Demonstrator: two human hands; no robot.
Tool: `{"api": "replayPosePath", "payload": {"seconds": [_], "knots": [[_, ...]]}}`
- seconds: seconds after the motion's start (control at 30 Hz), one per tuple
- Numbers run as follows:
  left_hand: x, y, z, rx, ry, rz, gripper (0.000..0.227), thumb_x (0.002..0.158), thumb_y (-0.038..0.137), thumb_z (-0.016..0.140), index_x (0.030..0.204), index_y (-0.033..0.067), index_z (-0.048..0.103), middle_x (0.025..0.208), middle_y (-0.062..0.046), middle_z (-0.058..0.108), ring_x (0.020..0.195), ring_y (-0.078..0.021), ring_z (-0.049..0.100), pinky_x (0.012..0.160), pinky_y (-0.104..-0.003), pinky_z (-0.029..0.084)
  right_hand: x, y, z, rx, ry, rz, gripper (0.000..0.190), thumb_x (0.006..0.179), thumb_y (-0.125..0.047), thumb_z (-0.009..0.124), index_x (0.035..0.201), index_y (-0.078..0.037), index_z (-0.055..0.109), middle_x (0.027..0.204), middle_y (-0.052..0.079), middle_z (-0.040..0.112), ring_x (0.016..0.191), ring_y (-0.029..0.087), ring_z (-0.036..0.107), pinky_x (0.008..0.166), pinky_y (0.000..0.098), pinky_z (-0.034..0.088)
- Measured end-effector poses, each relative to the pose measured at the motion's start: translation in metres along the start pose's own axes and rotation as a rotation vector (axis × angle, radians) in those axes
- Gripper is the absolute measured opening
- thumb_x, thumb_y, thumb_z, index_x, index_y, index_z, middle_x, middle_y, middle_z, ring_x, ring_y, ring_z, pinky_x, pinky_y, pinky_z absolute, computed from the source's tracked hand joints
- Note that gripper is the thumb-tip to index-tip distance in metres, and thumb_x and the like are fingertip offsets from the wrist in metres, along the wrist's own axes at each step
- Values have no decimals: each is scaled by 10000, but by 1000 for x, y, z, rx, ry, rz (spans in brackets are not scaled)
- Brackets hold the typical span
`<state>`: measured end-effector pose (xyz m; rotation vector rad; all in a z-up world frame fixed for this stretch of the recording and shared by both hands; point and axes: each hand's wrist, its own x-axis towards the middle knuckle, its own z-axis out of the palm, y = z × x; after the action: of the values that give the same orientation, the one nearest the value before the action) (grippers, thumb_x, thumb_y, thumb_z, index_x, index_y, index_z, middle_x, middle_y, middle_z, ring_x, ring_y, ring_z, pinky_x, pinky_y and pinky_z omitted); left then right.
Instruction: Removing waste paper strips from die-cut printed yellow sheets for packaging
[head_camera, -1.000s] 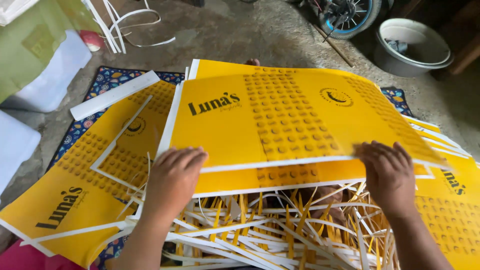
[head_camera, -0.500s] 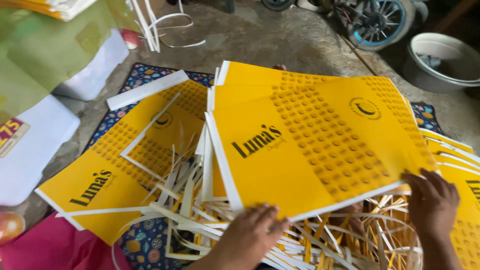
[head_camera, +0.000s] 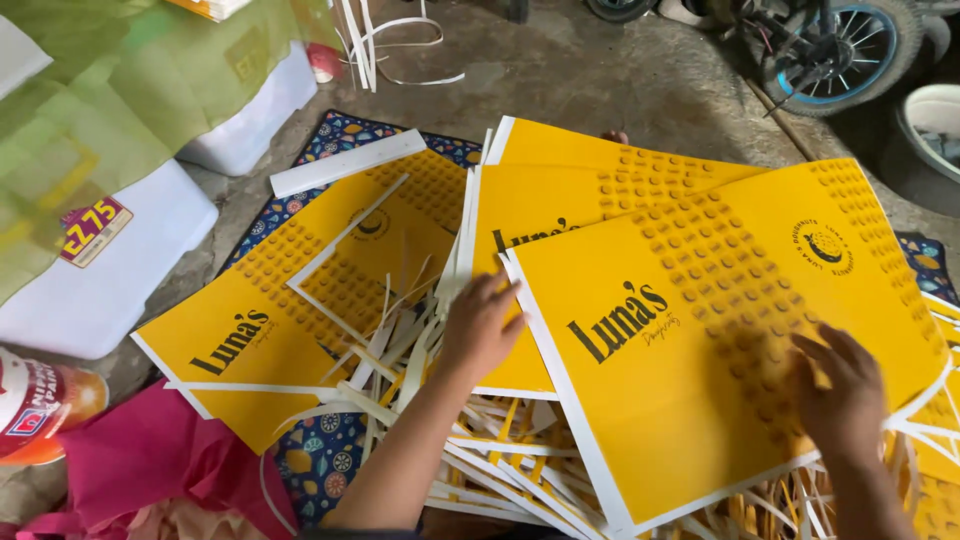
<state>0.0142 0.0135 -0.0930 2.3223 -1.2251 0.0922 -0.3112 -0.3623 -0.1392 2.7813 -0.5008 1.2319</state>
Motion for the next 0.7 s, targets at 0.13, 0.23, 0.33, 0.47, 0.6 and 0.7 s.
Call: {"api": "replayPosePath", "payload": {"seconds": [0.13, 0.23, 0.33, 0.47, 0.6, 0.7], "knots": [[41, -28, 21, 132, 5, -339, 686, 977, 570, 569, 1488, 117, 515, 1582, -150, 419, 1477, -404, 317, 1138, -599, 302, 33, -44, 40, 11, -444, 109, 703, 860, -432, 648, 1538, -335, 491, 1687, 106, 406, 1551, 426, 342, 1127, 739, 257], [54, -36, 23, 118, -98, -399, 772, 981, 620, 475, 1534, 83, 424, 1668, -223, 237, 1553, -423, 144, 1233, -593, 128, 58, -95, 38, -66, -598, 125, 627, 927, -617, 434, 1533, -457, 447, 1665, -50, 387, 1574, 344, 242, 1150, 664, 139], [47, -34, 23, 64, 11, -323, 605, 975, 482, 552, 1433, 87, 527, 1643, -231, 302, 1536, -426, 194, 1213, -604, 187, 58, -91, 42, -20, -650, 95, 643, 917, -625, 432, 1543, -484, 407, 1697, -97, 307, 1586, 318, 182, 1176, 653, 70], [39, -43, 40, -21, 216, -285, 576, 935, 464, 663, 1394, 121, 613, 1577, -161, 445, 1500, -367, 301, 1193, -580, 215, 56, -88, 46, -61, -691, 96, 664, 908, -666, 402, 1555, -523, 350, 1718, -130, 244, 1611, 305, 123, 1174, 633, 72], [40, -29, 20, -250, 238, -292, 502, 926, 368, 704, 1362, 130, 634, 1396, -69, 637, 1348, -322, 517, 1125, -535, 373, 56, -92, 45, -76, -676, 100, 662, 902, -681, 386, 1547, -533, 368, 1711, -117, 272, 1606, 297, 156, 1183, 573, 80], [43, -14, -1, -545, 126, -443, 545, 956, 364, 657, 1452, 163, 556, 1302, -71, 686, 1177, -277, 655, 969, -437, 524, 61, -98, 42, -96, -688, 101, 669, 890, -692, 377, 1543, -549, 359, 1715, -119, 267, 1603, 293, 171, 1168, 587, 114]]}}
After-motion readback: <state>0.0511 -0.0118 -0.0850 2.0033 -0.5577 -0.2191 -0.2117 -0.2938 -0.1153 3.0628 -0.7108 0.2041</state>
